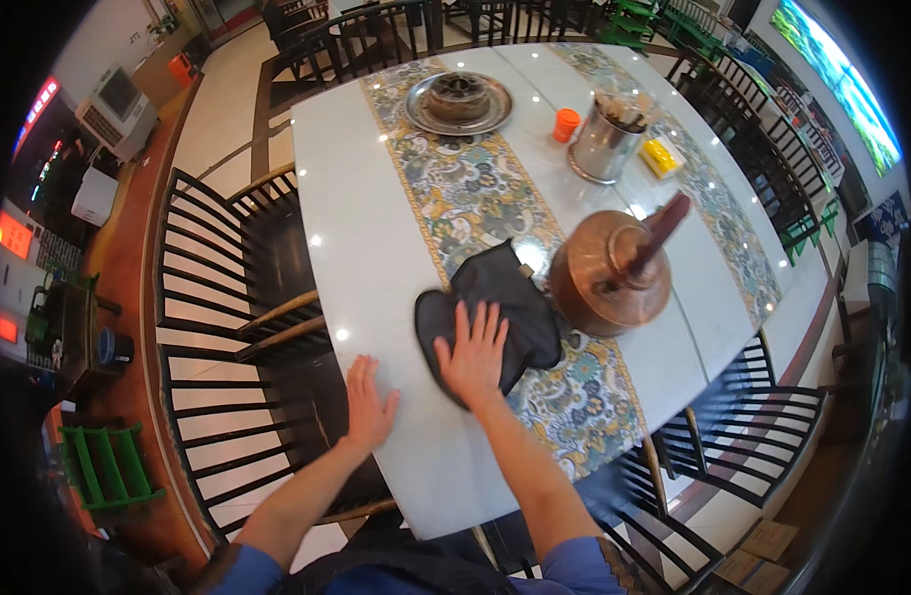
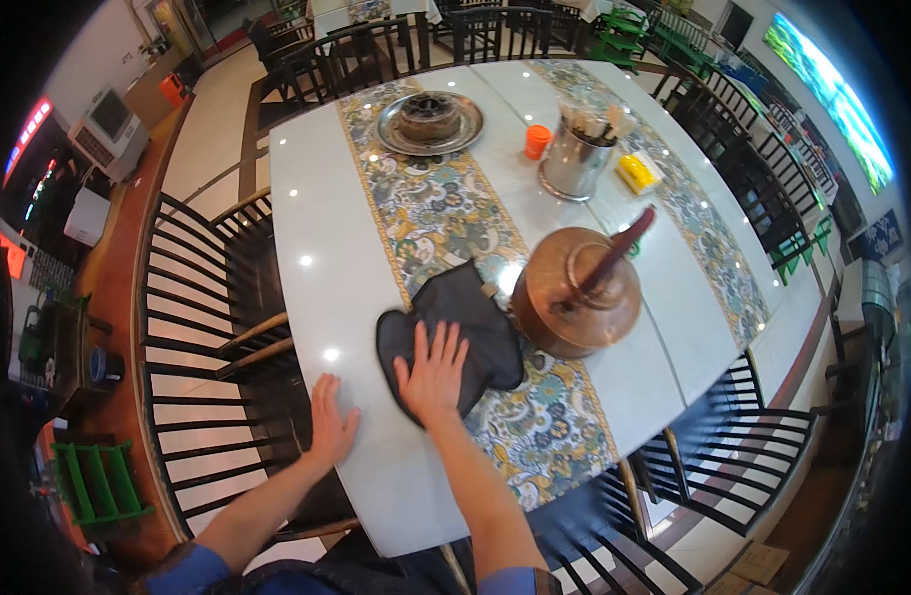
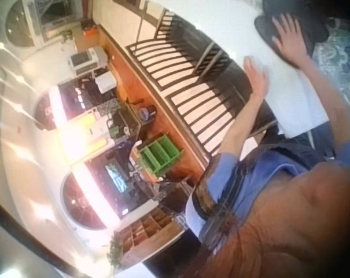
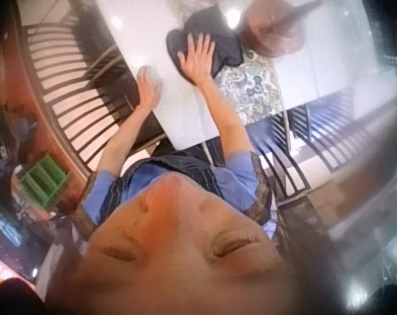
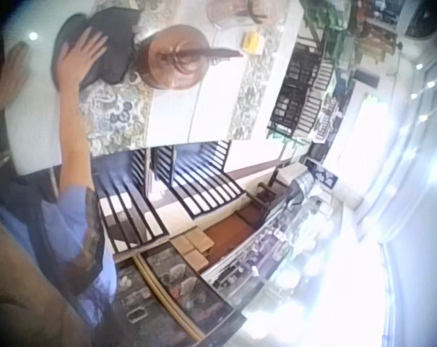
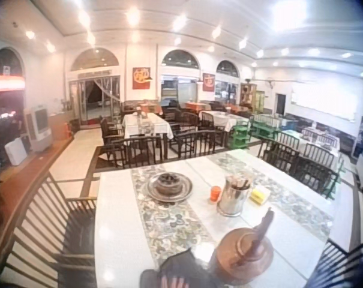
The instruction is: The person wipes a dining table surface with a cloth, moving a teapot and other items to clean underneath them. The person also adjusts chairs around the table during the cleaning process.
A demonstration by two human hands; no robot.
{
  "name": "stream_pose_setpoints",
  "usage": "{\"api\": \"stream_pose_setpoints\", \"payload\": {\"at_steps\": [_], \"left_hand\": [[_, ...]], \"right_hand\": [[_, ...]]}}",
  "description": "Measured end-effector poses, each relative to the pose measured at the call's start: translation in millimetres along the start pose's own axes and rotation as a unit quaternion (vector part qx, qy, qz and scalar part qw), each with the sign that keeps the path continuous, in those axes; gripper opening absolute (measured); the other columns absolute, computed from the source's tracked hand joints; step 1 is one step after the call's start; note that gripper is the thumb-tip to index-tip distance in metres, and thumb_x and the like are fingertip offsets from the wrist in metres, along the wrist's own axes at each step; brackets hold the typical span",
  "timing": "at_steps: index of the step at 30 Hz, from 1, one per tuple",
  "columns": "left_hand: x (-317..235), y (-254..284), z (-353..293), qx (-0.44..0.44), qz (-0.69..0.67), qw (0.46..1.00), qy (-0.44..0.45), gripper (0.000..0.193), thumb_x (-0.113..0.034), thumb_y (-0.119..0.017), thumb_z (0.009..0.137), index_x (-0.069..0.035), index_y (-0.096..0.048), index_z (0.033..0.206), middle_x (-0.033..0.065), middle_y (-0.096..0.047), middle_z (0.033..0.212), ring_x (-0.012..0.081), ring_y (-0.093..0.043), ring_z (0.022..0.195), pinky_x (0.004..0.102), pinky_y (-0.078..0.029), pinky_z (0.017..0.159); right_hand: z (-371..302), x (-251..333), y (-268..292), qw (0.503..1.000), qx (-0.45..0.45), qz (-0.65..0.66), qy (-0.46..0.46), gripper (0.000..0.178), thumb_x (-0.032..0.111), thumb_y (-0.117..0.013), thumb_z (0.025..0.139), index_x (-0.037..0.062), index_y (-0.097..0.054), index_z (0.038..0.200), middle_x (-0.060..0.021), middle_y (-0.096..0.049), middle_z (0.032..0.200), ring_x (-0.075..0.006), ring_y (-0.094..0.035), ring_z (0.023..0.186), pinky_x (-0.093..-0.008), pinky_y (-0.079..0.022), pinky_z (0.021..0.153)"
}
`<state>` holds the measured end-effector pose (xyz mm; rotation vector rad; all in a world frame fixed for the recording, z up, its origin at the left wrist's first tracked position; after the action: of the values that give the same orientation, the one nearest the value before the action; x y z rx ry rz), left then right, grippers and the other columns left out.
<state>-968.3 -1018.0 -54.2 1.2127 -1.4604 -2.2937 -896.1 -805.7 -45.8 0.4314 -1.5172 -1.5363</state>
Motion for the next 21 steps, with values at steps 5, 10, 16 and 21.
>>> {"api": "stream_pose_setpoints", "payload": {"at_steps": [5,10,16,21], "left_hand": [[1.1,-6.4,-6.2,0.018,0.018,1.000,-0.013,0.068,-0.019,-0.069,0.084,0.002,-0.038,0.140,0.0233,-0.038,0.145,0.0426,-0.028,0.143,0.0564,-0.019,0.119],[-3.9,0.1,-3.8,0.036,0.006,0.999,-0.026,0.069,-0.021,-0.068,0.083,0.002,-0.036,0.140,0.0219,-0.039,0.144,0.0452,-0.026,0.142,0.0619,-0.018,0.117],[7.7,-2.2,-8.1,-0.018,-0.035,0.999,-0.021,0.064,-0.014,-0.064,0.084,0.003,-0.036,0.140,0.0254,-0.039,0.142,0.0455,-0.030,0.139,0.0555,-0.022,0.117],[12.0,-5.5,-9.5,-0.119,-0.093,0.988,-0.043,0.053,-0.011,-0.059,0.090,0.005,-0.040,0.137,0.0254,-0.039,0.142,0.0433,-0.037,0.132,0.0513,-0.028,0.112]], "right_hand": [[146.4,-29.2,-34.2,0.993,-0.109,-0.033,-0.026,0.073,0.052,-0.051,0.095,0.0087,-0.038,0.152,-0.0284,-0.033,0.154,-0.0478,-0.023,0.145,-0.0604,-0.015,0.118],[230.8,1.1,-67.8,0.989,-0.105,-0.071,-0.070,0.071,0.058,-0.050,0.093,0.0132,-0.045,0.148,-0.0264,-0.033,0.155,-0.0473,-0.023,0.145,-0.0631,-0.014,0.117],[149.0,91.2,-89.6,0.988,-0.014,0.007,0.154,0.060,0.048,-0.051,0.094,0.0154,-0.049,0.145,-0.0153,-0.033,0.158,-0.0381,-0.020,0.149,-0.0611,-0.012,0.119],[-14.1,79.6,-31.6,0.985,0.047,0.060,0.157,0.054,0.037,-0.054,0.096,0.0115,-0.050,0.143,-0.0143,-0.029,0.160,-0.0334,-0.019,0.150,-0.0518,-0.013,0.121]]}}
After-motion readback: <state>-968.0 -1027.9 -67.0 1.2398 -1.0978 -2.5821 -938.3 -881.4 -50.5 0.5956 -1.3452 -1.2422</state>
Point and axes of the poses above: each hand's wrist, its own z-axis towards the middle knuckle, its own y-axis out of the back of the hand, x = y × z, the point moved 4 cm from there along z, towards the middle knuckle
